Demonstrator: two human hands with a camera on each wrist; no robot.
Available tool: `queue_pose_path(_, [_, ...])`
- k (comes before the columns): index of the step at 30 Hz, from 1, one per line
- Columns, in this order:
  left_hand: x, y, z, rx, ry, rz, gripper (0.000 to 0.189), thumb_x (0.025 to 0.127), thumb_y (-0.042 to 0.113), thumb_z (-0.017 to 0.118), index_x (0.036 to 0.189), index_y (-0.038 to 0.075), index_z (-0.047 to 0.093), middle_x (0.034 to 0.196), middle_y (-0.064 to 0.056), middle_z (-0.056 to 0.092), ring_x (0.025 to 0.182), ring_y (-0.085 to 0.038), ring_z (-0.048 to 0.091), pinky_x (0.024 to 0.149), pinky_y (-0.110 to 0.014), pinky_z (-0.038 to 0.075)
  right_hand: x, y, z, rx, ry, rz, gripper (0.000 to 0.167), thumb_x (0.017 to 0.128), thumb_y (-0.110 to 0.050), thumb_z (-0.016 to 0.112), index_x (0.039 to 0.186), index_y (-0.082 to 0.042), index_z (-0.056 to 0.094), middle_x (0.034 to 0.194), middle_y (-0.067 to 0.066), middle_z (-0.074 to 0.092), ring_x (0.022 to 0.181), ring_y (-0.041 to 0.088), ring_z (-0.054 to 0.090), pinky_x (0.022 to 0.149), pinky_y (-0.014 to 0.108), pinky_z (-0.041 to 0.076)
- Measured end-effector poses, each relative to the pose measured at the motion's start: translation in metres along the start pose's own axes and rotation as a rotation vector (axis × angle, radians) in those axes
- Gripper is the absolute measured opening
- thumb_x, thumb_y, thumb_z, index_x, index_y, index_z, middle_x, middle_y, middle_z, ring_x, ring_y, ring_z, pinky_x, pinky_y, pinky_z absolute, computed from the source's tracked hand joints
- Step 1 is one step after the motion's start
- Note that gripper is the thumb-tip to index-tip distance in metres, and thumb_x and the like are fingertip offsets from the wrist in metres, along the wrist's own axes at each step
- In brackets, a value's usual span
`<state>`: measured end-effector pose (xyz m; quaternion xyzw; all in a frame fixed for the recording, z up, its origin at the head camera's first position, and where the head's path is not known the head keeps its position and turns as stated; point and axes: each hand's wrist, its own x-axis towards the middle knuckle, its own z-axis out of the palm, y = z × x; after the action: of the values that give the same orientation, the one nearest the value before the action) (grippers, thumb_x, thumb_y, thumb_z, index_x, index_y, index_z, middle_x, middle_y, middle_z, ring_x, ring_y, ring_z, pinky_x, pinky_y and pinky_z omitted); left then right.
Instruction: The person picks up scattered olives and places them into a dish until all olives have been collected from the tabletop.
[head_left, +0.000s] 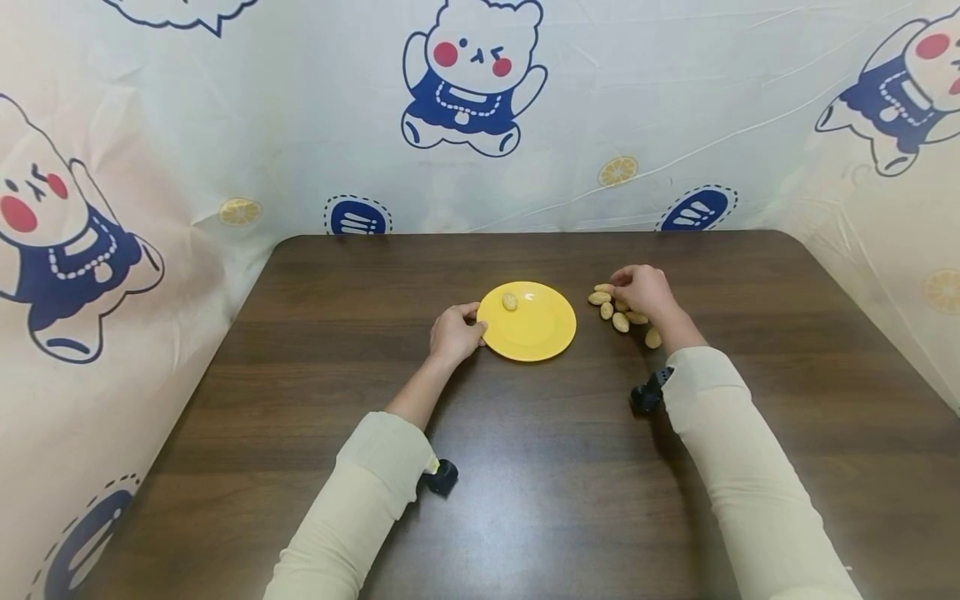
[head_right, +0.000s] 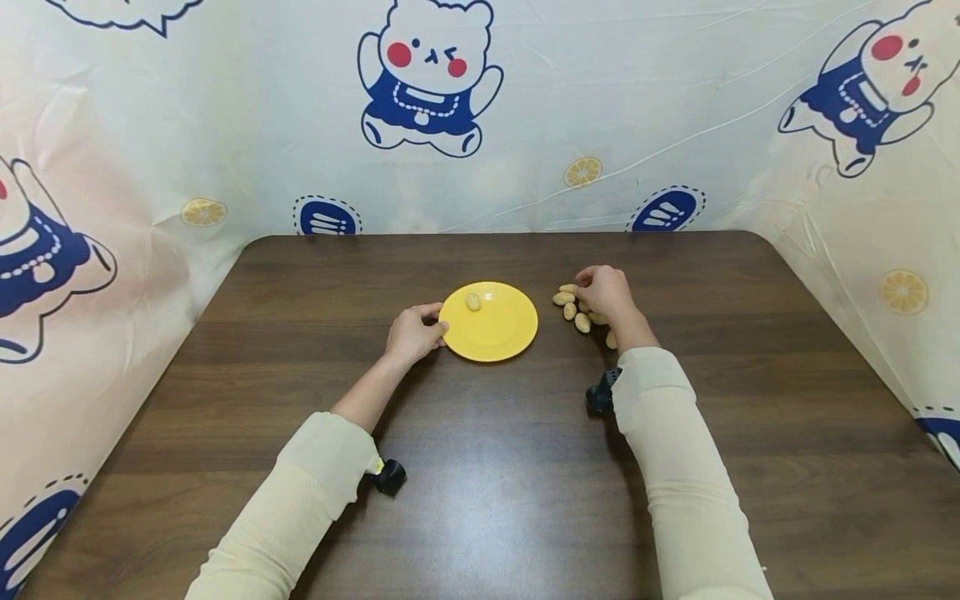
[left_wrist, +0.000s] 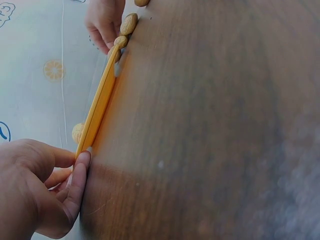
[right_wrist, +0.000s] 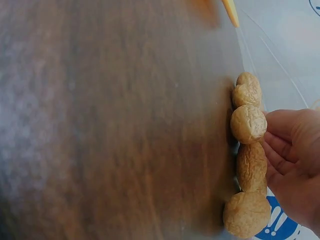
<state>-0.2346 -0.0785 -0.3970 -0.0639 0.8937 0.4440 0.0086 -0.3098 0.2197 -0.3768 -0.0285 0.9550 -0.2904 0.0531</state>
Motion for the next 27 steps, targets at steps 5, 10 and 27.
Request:
queue_pose_path(5, [0.0005,-0.0006,-0.0002,0.007,-0.003,0.004,0.042,0.088,0.014,0.063,0.129,0.009,0.055,0.105,-0.002,0.061,0.058,-0.007,0.061,0.064,-0.025,0.041,0.0008,0.0025,0.0021,0.012,-0.004,-0.009,0.028,0.092,-0.012,0.057,0.115,0.002,0.061,0.11,0.02,0.06,0.105,0.033,0.05,0.089,0.044,0.041])
queue_pose_path(10, [0.0011,-0.0016,0.0006,0.005,-0.001,0.012,0.042,0.088,0.014,0.063,0.129,0.009,0.056,0.104,-0.002,0.062,0.057,-0.007,0.06,0.059,-0.023,0.042,0.0016,0.0044,0.0039,0.019,0.003,-0.006,0.025,0.091,-0.011,0.058,0.112,0.002,0.062,0.107,0.019,0.061,0.101,0.033,0.051,0.087,0.044,0.041])
queue_pose_path(27, [0.0024,-0.0023,0.0018,0.008,-0.003,0.005,0.043,0.088,0.014,0.063,0.13,0.01,0.055,0.106,-0.002,0.06,0.056,-0.006,0.06,0.063,-0.024,0.042,-0.0008,0.0031,0.0077,0.029,0.079,-0.025,0.015,0.09,-0.008,0.057,0.098,0.002,0.065,0.095,0.017,0.064,0.089,0.03,0.055,0.083,0.042,0.042])
